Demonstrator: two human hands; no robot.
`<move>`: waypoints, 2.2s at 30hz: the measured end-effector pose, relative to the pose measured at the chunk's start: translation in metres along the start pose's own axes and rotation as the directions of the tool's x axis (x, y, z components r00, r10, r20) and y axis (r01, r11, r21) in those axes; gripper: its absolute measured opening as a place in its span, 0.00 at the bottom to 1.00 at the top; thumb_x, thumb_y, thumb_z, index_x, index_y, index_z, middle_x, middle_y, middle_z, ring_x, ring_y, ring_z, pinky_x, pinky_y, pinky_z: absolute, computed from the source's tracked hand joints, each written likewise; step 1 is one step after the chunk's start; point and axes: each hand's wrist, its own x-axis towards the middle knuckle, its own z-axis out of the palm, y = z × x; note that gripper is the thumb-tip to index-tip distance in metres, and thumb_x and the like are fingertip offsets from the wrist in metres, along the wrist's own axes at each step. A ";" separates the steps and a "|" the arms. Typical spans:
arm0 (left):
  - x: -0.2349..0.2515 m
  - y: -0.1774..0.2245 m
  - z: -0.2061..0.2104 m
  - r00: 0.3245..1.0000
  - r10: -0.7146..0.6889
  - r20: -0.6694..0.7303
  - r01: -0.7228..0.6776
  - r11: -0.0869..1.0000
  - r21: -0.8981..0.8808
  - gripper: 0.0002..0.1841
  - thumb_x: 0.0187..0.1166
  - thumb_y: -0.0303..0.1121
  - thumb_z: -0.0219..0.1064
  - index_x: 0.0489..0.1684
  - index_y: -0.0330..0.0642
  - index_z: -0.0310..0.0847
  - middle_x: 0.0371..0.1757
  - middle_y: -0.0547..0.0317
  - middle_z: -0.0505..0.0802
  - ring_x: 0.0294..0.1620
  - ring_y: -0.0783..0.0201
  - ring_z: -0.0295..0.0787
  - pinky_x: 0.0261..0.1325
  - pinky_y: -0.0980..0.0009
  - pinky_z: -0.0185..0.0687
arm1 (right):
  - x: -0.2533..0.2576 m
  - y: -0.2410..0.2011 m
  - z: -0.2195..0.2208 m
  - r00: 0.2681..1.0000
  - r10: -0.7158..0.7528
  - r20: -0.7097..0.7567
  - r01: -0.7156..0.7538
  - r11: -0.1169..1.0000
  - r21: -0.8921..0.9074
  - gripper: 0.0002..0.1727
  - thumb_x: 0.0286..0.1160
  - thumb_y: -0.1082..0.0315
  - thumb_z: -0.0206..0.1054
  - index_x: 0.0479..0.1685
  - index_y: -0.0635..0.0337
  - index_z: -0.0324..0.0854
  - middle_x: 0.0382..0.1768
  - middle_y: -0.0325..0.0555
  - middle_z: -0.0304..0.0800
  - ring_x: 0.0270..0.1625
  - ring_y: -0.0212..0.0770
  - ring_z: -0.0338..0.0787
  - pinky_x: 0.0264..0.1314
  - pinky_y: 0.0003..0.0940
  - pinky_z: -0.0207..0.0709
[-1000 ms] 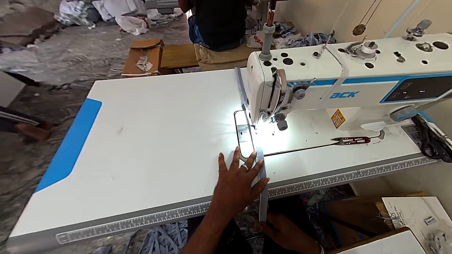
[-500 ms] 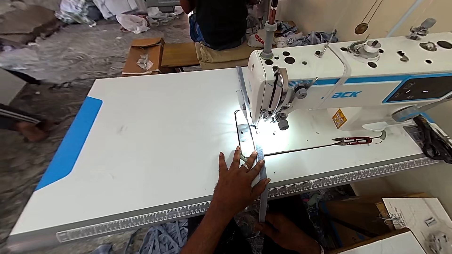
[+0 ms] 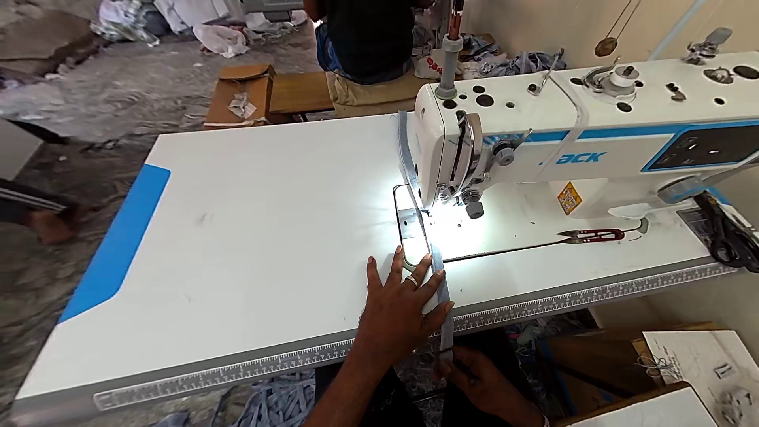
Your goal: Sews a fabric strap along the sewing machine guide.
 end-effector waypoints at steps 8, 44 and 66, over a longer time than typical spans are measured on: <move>0.001 -0.001 -0.003 0.999 0.036 -0.002 -0.036 0.999 -0.023 0.28 0.90 0.62 0.41 0.79 0.72 0.81 0.86 0.75 0.77 0.94 0.39 0.53 0.81 0.15 0.33 | -0.003 -0.001 -0.001 1.000 0.020 -0.018 -0.020 1.000 0.003 0.18 0.91 0.57 0.57 0.47 0.61 0.87 0.40 0.38 0.93 0.41 0.28 0.89 0.47 0.27 0.83; 0.029 0.002 -0.029 0.995 -0.024 0.097 0.026 0.999 -0.020 0.26 0.93 0.52 0.42 0.73 0.57 0.83 0.82 0.67 0.82 0.94 0.41 0.53 0.82 0.15 0.25 | 0.046 -0.130 -0.036 0.938 0.165 -0.305 -0.224 0.960 -0.168 0.25 0.87 0.50 0.62 0.79 0.46 0.71 0.39 0.45 0.94 0.33 0.43 0.95 0.33 0.40 0.92; 0.191 -0.068 -0.039 0.925 -0.332 0.184 0.337 0.941 0.002 0.18 0.88 0.41 0.56 0.56 0.35 0.82 0.56 0.35 0.91 0.61 0.35 0.89 0.54 0.34 0.81 | 0.074 -0.125 -0.017 0.925 -0.048 -0.377 -0.275 0.601 -0.751 0.23 0.86 0.52 0.54 0.17 0.47 0.75 0.10 0.33 0.72 0.13 0.33 0.76 0.13 0.36 0.67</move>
